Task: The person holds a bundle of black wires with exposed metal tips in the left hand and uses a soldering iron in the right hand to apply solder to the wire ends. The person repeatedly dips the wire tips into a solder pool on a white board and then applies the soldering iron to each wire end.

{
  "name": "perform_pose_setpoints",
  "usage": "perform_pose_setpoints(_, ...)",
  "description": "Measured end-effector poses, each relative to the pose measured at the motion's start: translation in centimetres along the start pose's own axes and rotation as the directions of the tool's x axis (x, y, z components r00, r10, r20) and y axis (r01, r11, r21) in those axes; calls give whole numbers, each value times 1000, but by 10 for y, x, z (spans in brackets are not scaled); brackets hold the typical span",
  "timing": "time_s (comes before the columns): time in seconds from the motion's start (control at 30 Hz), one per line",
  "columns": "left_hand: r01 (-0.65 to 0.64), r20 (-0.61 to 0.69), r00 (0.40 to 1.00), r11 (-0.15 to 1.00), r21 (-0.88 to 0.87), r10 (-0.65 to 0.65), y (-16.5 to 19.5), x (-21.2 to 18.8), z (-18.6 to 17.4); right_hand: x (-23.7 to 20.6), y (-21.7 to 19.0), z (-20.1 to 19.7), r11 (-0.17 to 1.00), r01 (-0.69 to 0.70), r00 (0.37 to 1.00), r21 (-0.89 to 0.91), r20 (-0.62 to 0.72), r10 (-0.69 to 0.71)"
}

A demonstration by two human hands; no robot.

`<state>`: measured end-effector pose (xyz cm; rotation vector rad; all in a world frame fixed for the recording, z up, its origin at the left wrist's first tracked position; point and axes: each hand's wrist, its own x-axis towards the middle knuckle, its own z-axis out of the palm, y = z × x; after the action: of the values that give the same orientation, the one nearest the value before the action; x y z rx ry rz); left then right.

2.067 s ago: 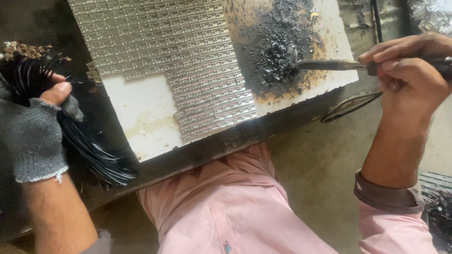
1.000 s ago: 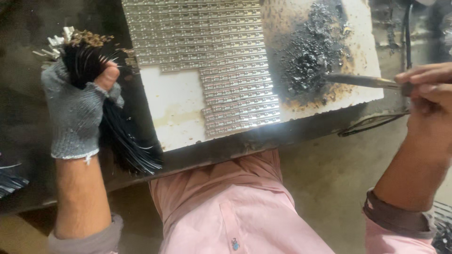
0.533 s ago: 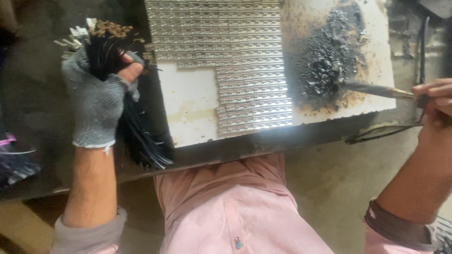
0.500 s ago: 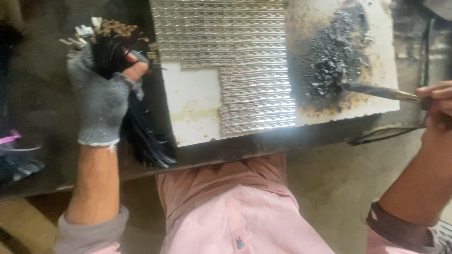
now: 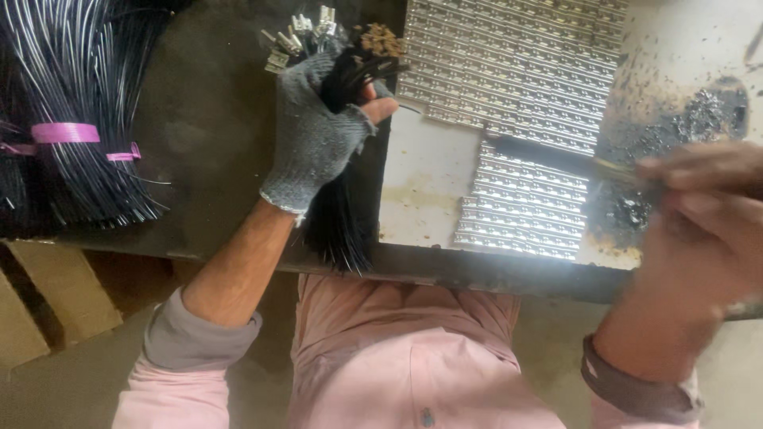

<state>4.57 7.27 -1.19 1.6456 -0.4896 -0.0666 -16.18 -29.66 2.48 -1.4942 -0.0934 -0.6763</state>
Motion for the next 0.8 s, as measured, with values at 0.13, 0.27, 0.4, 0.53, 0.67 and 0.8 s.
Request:
perform_pose_setpoints(0.13,-70,-24,997,988,141,74,-12,5,7,49,-10,86,992,-4,985,-126,172,26)
perform_pose_setpoints(0.27,-96,5,995,968,232,98,-23,8,10,76,-11,135,853,413,861,-318,441,-252)
perform_pose_setpoints(0.4,-73,-20,997,987,143,77,-26,5,11,81,-7,143,870,385,862,-307,457,-220)
perform_pose_setpoints(0.53,-40,-24,999,989,140,44,-26,5,11,80,0,135,893,340,884,-294,423,-198)
perform_pose_setpoints(0.67,-76,-16,997,991,110,78,-26,5,10,83,-2,130,943,206,916,-260,391,-92)
perform_pose_setpoints(0.8,-132,-24,990,984,117,135,-27,4,9,83,-23,136,935,-139,928,-325,286,238)
